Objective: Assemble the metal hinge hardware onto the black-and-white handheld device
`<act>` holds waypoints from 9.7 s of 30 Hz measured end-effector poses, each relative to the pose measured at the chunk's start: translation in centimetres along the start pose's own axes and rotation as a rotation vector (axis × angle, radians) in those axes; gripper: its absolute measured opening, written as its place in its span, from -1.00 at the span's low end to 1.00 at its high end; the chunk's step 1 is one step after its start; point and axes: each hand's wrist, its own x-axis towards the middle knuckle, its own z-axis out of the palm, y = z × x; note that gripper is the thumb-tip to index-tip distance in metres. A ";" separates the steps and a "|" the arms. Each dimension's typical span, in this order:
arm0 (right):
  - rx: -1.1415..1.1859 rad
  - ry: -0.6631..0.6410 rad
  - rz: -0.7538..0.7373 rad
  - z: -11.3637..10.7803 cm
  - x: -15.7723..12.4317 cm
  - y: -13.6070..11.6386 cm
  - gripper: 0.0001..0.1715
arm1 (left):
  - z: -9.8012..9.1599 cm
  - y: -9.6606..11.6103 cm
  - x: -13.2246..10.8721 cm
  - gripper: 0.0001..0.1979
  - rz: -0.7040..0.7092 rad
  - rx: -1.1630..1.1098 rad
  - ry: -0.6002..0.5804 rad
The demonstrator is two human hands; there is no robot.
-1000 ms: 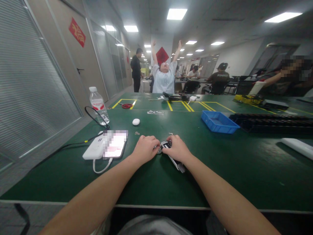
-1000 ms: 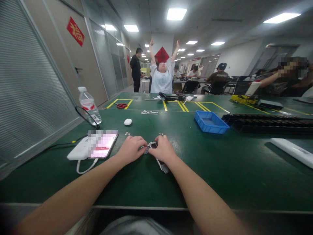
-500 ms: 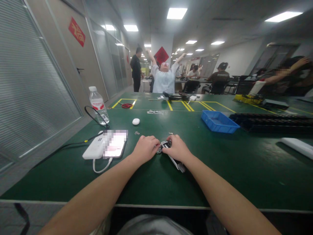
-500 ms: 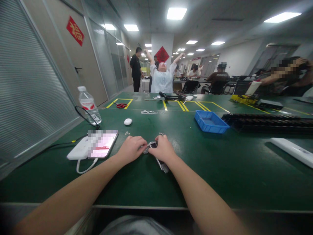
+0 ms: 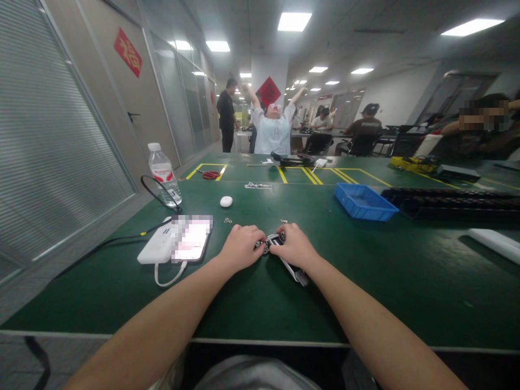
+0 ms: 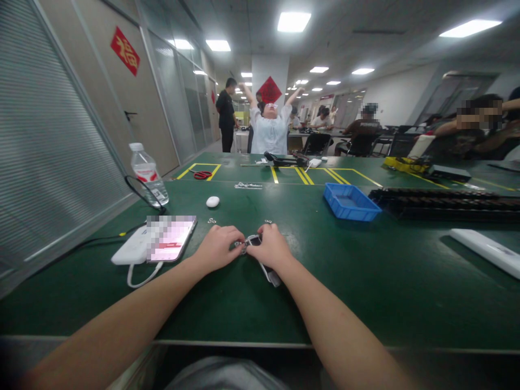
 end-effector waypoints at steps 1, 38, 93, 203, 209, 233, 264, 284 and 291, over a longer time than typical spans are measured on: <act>-0.001 -0.003 0.000 0.0 0.0 0.0 -0.49 | 0.0 0.0 0.0 -0.86 0.000 -0.001 0.001; -0.009 0.006 -0.001 0.0 0.0 0.1 -0.49 | 0.0 0.0 0.2 -0.86 -0.014 0.013 -0.006; 0.004 0.006 -0.004 -0.1 0.0 0.1 -0.49 | 0.2 -0.4 0.3 -0.87 -0.012 -0.071 -0.024; 0.066 0.082 -0.060 -0.1 -0.2 0.1 -0.57 | 0.1 -0.6 0.5 -0.89 -0.042 -0.160 0.056; 0.063 0.080 -0.061 -0.2 -0.2 0.1 -0.59 | 0.2 -0.7 0.5 -0.86 -0.025 -0.163 0.064; 0.070 0.101 -0.047 -0.3 0.2 0.6 -0.57 | 0.0 -0.7 0.3 -0.88 -0.047 -0.204 0.094; 0.072 0.080 -0.041 -0.3 0.2 0.6 -0.54 | 0.5 -1.3 0.4 -0.84 0.035 -0.224 0.099; 0.076 0.085 -0.040 -0.4 0.1 0.3 -0.53 | 0.0 -0.9 0.5 -0.95 -0.070 -0.203 0.083; 0.066 0.072 -0.026 -0.4 0.1 0.3 -0.52 | 0.1 -0.8 0.4 -0.90 -0.038 -0.200 0.064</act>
